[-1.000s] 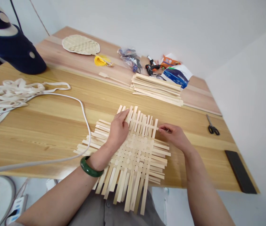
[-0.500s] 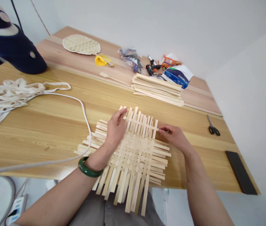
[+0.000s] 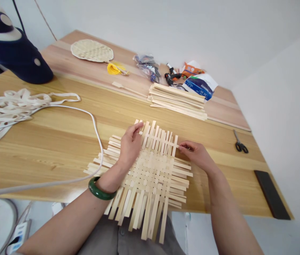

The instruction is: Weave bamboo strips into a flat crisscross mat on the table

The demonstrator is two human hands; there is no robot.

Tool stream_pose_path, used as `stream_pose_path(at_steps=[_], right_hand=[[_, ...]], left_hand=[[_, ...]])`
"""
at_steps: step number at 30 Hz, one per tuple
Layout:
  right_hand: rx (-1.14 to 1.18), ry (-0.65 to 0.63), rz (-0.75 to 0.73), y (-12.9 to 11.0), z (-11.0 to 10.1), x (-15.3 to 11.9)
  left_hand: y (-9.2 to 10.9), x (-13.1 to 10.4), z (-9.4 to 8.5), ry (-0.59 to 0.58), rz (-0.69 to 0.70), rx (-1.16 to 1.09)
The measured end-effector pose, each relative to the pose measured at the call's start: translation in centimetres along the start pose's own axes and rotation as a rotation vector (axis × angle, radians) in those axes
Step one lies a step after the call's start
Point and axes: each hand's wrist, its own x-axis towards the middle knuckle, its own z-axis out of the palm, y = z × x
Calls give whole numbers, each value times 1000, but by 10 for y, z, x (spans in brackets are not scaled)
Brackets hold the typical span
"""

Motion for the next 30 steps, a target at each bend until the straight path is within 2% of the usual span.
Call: stream_pose_path(at_steps=[14,20,25,30], right_hand=[[1,-7,3,3,2,0],[-4,-3,7,2,2,-1],[-4,1,-5,1,2,0],[0,-8,-4,1,2,0]], left_hand=[[2,0,0,46,-17,-14],[2,0,2,86,-24,-136],[6,-1,2,146,90,-248],[7,-1,-1,224,165,-173]])
